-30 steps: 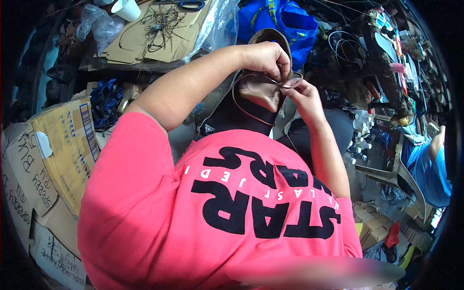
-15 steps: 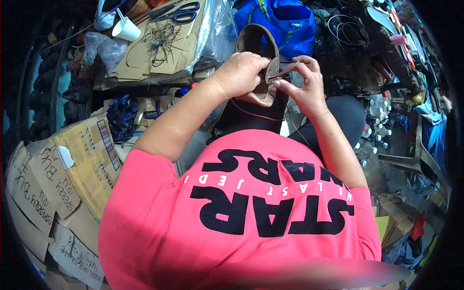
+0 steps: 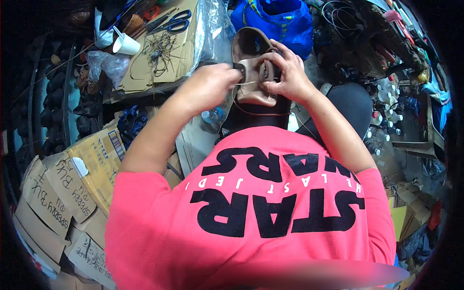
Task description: Threading and stitching a leather shoe by hand.
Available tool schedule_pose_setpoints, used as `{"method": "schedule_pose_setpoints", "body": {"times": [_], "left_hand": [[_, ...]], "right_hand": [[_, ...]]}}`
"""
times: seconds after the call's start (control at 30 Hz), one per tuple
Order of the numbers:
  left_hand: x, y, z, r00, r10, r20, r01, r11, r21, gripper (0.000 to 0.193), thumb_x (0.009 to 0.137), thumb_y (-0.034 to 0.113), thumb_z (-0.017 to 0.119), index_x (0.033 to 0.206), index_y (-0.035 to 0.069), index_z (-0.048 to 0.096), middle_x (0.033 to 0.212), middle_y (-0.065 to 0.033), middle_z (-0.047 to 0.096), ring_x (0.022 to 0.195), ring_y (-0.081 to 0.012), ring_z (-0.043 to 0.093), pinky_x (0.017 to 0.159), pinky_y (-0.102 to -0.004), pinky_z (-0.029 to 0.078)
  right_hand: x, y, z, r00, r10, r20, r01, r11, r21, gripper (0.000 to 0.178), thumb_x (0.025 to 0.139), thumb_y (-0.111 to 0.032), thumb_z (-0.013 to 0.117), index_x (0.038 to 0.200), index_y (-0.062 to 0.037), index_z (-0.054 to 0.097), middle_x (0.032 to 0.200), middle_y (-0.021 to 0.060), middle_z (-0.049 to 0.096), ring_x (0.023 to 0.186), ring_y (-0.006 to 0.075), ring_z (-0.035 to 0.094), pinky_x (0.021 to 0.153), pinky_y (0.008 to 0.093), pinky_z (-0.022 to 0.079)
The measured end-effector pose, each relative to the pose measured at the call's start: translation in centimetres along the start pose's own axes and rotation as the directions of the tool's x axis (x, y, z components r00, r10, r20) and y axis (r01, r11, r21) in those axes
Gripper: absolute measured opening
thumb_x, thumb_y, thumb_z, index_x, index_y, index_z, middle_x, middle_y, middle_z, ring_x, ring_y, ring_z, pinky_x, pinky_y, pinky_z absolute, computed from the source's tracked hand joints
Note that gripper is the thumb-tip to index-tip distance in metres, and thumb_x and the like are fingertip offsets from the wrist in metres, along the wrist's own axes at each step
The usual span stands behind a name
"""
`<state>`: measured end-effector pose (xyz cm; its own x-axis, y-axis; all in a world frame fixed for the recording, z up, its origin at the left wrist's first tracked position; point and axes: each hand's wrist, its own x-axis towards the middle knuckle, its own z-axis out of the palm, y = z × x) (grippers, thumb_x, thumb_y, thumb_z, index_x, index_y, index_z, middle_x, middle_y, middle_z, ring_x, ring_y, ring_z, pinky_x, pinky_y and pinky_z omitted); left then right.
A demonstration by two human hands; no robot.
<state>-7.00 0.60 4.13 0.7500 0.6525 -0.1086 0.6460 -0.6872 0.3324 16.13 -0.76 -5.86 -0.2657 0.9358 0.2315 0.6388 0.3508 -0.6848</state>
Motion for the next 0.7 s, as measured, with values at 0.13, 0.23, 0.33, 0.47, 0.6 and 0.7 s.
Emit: {"method": "schedule_pose_setpoints", "body": {"times": [0.13, 0.23, 0.33, 0.47, 0.6, 0.7], "left_hand": [[-4.5, -3.3, -3.9, 0.928, -0.350, -0.127, 0.317, 0.922, -0.224, 0.005, 0.079, 0.003, 0.064, 0.081, -0.001, 0.063, 0.083, -0.0090, 0.061, 0.078, -0.0194, 0.059, 0.071, -0.0334, 0.046], [-5.4, -4.3, -3.1, 0.904, -0.331, -0.270, 0.168, 0.856, -0.489, 0.004, 0.083, 0.003, 0.063, 0.086, 0.001, 0.064, 0.084, -0.0067, 0.061, 0.080, -0.0176, 0.059, 0.073, -0.0334, 0.047], [-2.1, -0.7, -0.7, 0.821, -0.402, -0.405, -0.257, 0.373, -0.891, 0.006, 0.089, 0.008, 0.058, 0.092, 0.005, 0.061, 0.084, -0.0059, 0.061, 0.077, -0.0181, 0.058, 0.076, -0.0353, 0.048], [-0.4, 0.7, -1.0, 0.856, -0.441, -0.269, -0.403, -0.245, -0.882, 0.010, 0.094, 0.017, 0.052, 0.093, 0.009, 0.058, 0.078, -0.0041, 0.059, 0.070, -0.0159, 0.056, 0.076, -0.0348, 0.047], [-4.4, -4.6, -7.8, 0.796, -0.430, -0.426, -0.477, -0.013, -0.879, 0.019, 0.088, 0.016, 0.058, 0.072, 0.009, 0.048, 0.061, 0.0017, 0.036, 0.052, -0.0109, 0.034, 0.061, -0.0297, 0.039], [-13.7, -8.3, -17.2, 0.427, -0.419, -0.802, -0.592, 0.540, -0.598, 0.017, 0.070, -0.003, 0.051, 0.062, 0.009, 0.041, 0.059, -0.0006, 0.033, 0.052, -0.0127, 0.033, 0.055, -0.0278, 0.035]], "right_hand": [[0.3, 1.0, -0.3, 0.995, 0.064, 0.074, -0.070, 0.994, 0.079, 0.083, 0.058, -0.034, 0.076, 0.134, -0.0370, 0.043, 0.150, 0.0123, 0.022, 0.138, 0.0359, 0.020, 0.103, 0.0662, 0.015], [0.3, 0.6, 0.0, 0.996, 0.036, 0.085, -0.043, 0.996, 0.083, 0.092, 0.058, -0.034, 0.076, 0.139, -0.0395, 0.034, 0.152, 0.0136, 0.018, 0.138, 0.0391, 0.016, 0.102, 0.0677, 0.014], [0.5, 0.4, 0.4, 0.993, -0.001, 0.118, -0.018, 0.987, 0.158, 0.098, 0.057, -0.034, 0.077, 0.142, -0.0410, 0.028, 0.153, 0.0147, 0.013, 0.139, 0.0412, 0.014, 0.102, 0.0677, 0.012], [0.6, 0.2, 0.7, 0.991, -0.010, 0.134, -0.011, 0.988, 0.157, 0.099, 0.057, -0.034, 0.076, 0.142, -0.0403, 0.027, 0.153, 0.0157, 0.013, 0.139, 0.0415, 0.012, 0.103, 0.0667, 0.010], [0.4, 1.1, 0.8, 0.992, 0.031, 0.122, -0.050, 0.986, 0.160, 0.097, 0.057, -0.033, 0.073, 0.142, -0.0404, 0.028, 0.152, 0.0160, 0.015, 0.139, 0.0421, 0.012, 0.104, 0.0658, 0.010], [0.3, 0.4, 0.4, 0.990, 0.024, 0.142, -0.050, 0.982, 0.180, 0.096, 0.057, -0.032, 0.072, 0.142, -0.0406, 0.028, 0.152, 0.0159, 0.015, 0.139, 0.0422, 0.012, 0.104, 0.0659, 0.010]]}}
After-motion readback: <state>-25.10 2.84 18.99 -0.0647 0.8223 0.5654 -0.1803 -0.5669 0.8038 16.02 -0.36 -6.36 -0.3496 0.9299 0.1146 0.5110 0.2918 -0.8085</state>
